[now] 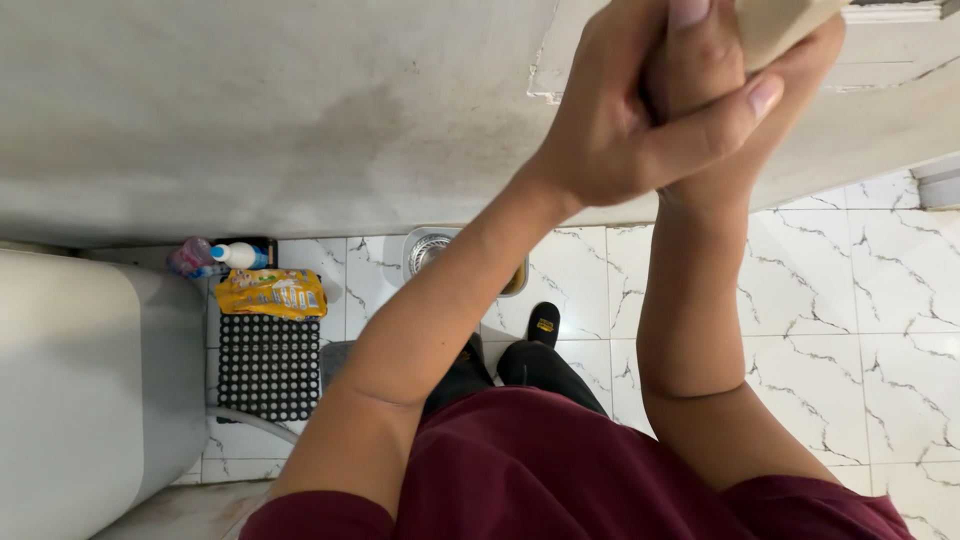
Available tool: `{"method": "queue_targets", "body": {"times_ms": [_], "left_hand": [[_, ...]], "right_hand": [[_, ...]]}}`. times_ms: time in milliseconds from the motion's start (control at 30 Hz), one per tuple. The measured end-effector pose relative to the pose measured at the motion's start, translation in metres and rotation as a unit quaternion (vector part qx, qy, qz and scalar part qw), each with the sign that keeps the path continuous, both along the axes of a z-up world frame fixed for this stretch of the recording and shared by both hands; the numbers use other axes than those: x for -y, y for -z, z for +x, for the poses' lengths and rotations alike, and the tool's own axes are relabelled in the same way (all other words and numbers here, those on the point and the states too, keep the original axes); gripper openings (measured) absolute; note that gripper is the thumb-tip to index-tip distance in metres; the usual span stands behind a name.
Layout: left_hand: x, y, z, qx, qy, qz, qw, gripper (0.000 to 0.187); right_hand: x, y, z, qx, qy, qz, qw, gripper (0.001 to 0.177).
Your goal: The person mops a tiled floor with a spin mop, then wrings the mop in a bucket. They open a washing machine, retrieve a brown garment, and hang it on a hanger placed on the machine lid.
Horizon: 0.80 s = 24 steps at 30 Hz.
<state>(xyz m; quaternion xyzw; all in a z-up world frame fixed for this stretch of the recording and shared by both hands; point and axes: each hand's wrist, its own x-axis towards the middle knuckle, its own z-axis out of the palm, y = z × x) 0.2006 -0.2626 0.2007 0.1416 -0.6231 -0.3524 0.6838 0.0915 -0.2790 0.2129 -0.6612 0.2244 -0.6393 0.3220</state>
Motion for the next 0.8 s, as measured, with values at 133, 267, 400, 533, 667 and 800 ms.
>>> {"method": "queue_targets", "body": {"times_ms": [133,267,400,533,667,800], "left_hand": [[-0.001,0.007,0.003,0.018,-0.02,-0.017,1.0,0.039],[-0.006,0.013,0.006,0.032,-0.043,-0.015,0.998,0.047],[-0.009,0.02,0.013,0.044,-0.074,-0.012,0.996,0.054],[-0.015,0.029,0.017,0.043,-0.091,0.0,0.995,0.061],[-0.021,0.042,0.018,0.032,-0.09,0.021,0.995,0.056],[-0.03,0.06,0.019,0.032,-0.091,0.051,0.994,0.049]], "right_hand": [[-0.009,0.006,0.007,0.013,0.003,0.037,0.999,0.046],[-0.013,0.012,0.009,0.005,-0.02,0.035,0.999,0.046],[-0.018,0.023,0.011,0.011,-0.036,0.076,0.996,0.046],[-0.022,0.034,0.013,0.01,-0.057,0.104,0.993,0.043],[-0.026,0.05,0.015,-0.007,-0.051,0.098,0.994,0.042],[-0.029,0.07,0.015,-0.01,-0.069,0.113,0.991,0.042]]}}
